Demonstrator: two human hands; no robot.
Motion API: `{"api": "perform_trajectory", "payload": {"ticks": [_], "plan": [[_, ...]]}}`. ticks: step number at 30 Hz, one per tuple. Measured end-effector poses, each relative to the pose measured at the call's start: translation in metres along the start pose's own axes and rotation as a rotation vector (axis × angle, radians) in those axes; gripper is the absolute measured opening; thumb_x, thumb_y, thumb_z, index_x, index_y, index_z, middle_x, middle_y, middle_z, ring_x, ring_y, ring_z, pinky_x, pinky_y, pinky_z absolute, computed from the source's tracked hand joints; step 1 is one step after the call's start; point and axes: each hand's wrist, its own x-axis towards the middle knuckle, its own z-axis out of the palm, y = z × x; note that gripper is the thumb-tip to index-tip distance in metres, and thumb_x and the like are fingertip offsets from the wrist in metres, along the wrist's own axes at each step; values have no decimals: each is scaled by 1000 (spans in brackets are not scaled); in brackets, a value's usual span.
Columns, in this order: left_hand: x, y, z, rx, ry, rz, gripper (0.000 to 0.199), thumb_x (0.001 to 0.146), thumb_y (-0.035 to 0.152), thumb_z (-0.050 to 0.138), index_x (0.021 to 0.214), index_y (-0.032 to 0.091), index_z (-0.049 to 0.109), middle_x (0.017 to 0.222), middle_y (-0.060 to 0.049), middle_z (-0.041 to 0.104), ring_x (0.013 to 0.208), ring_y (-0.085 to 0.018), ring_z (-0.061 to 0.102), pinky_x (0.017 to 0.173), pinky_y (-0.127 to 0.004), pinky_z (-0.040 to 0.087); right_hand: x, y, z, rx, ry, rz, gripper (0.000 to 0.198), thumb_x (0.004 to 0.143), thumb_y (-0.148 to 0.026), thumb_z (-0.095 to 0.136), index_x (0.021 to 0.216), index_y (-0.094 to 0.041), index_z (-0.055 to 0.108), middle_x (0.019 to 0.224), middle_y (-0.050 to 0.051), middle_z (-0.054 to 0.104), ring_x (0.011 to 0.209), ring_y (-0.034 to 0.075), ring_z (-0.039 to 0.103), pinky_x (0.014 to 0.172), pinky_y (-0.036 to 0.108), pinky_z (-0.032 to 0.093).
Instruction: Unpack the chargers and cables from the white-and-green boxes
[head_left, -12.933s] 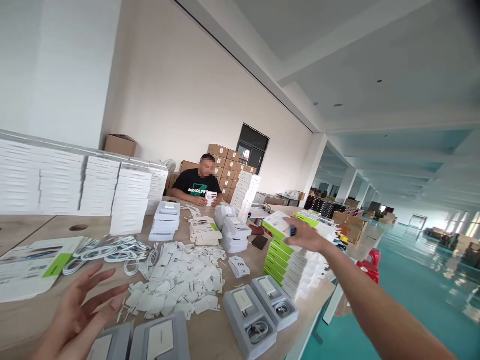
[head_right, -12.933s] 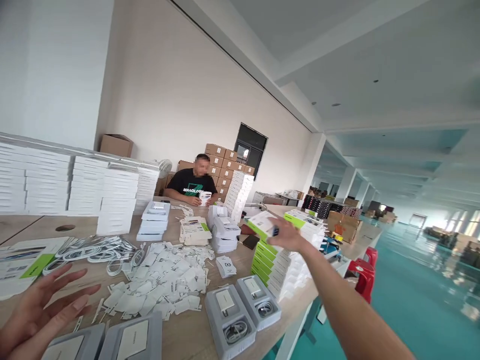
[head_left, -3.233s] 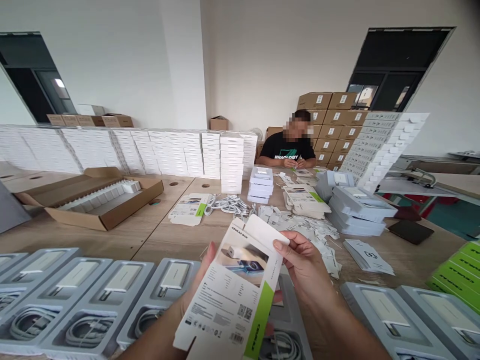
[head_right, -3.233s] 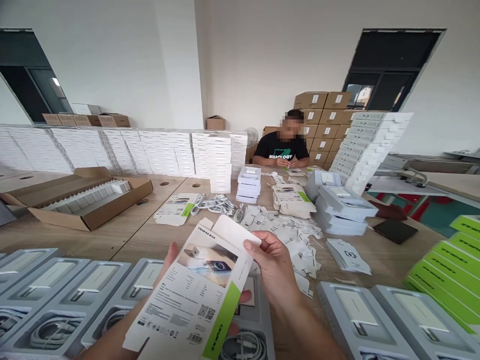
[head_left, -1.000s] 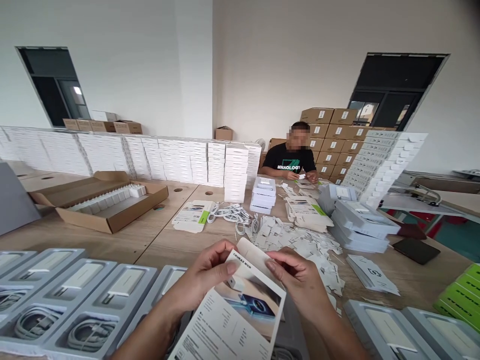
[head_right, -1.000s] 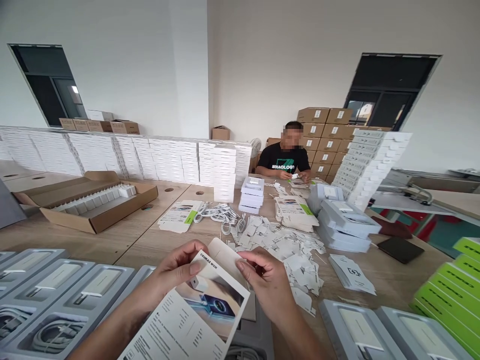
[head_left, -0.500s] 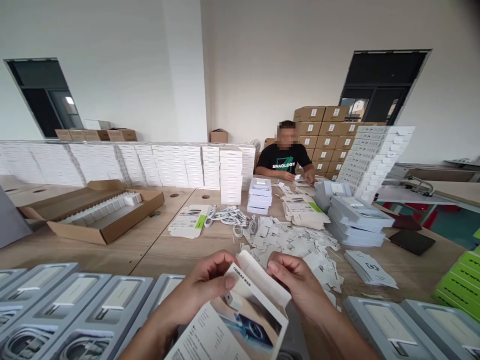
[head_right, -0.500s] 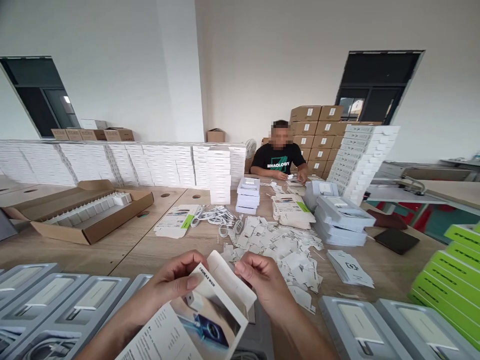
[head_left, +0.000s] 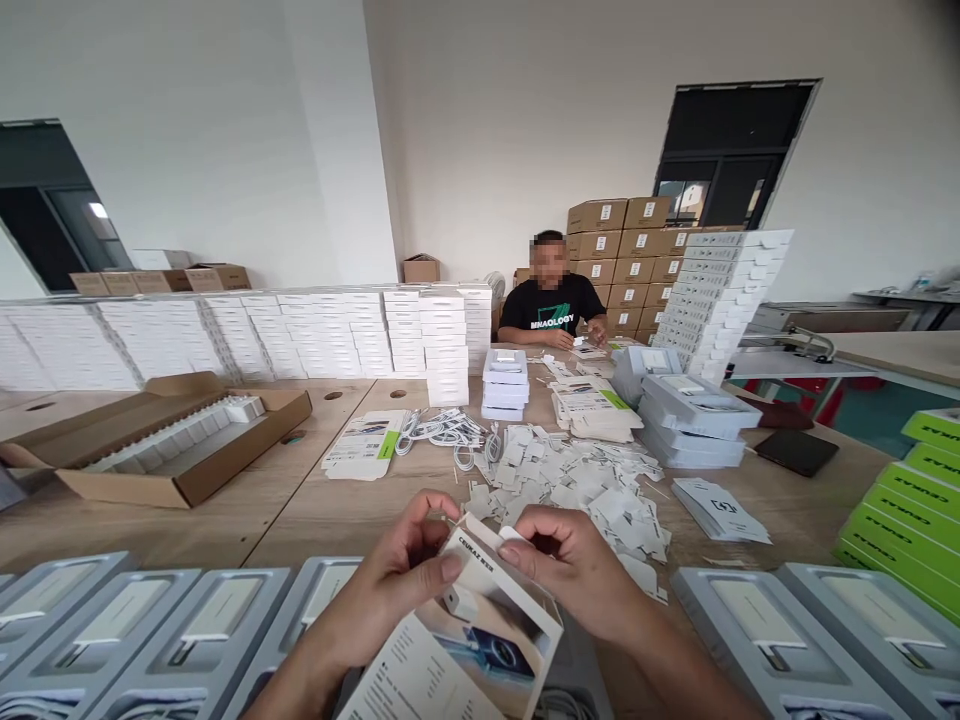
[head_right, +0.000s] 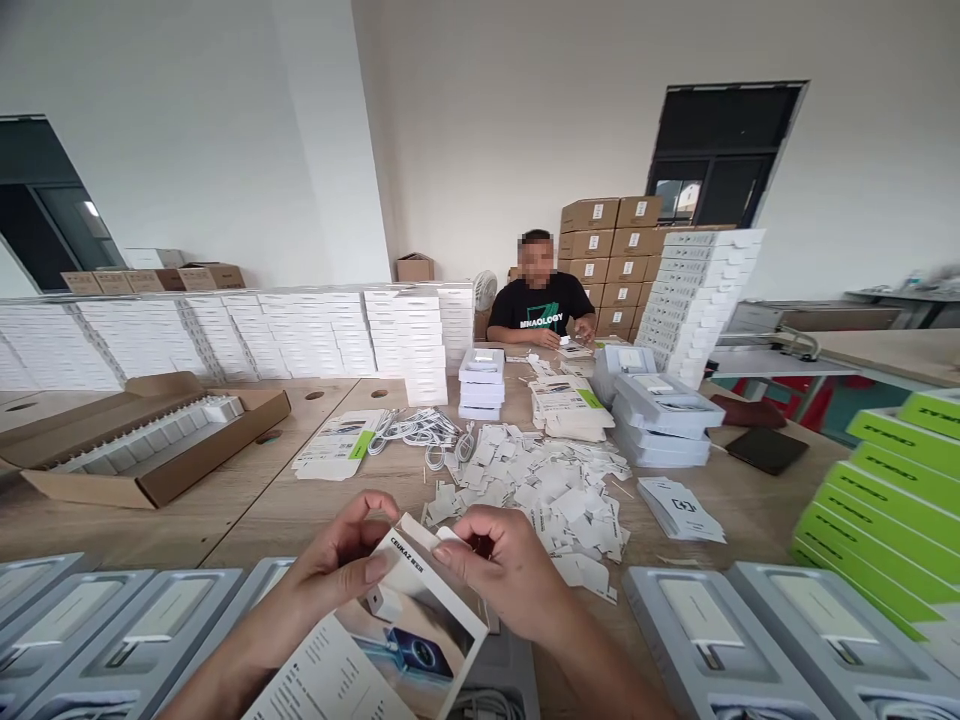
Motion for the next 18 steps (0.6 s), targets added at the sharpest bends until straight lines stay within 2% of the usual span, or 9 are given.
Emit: {"api": "perform_trajectory", "payload": {"ticks": [5, 10, 14, 18], "plan": [[0, -2, -1, 94, 54, 4, 49, 87, 34, 63, 131, 29, 42, 83, 2, 55, 71, -13, 53, 62, -24, 42, -1, -3, 3, -111, 37, -92, 25, 84, -34, 65, 66, -17, 61, 67, -2, 53, 64, 12, 48, 60, 24, 35], [1, -1, -2, 93, 39, 13, 30, 87, 34, 62, 114, 22, 59, 92, -2, 58, 80, -13, 52, 69, -24, 41, 0, -5, 5, 54, 11, -61, 28, 83, -40, 67, 69, -16, 62, 71, -1, 53, 66, 11, 47, 59, 23, 35], [2, 0, -1, 66, 89, 3, 25, 88, 36, 61, 110, 23, 59, 89, 0, 58, 75, -12, 51, 67, -22, 41, 1, -3, 1, 190, -40, 37, 33, 85, -45, 64, 72, -15, 61, 66, -3, 49, 61, 10, 42, 56, 23, 31], [4, -2, -2, 55, 156, 24, 26, 88, 38, 60, 110, 24, 59, 93, 0, 58, 79, -14, 54, 70, -24, 43, 3, 2, -3, 255, -25, 92, 35, 84, -47, 64, 72, -13, 62, 64, -3, 47, 61, 9, 40, 56, 23, 29]]}}
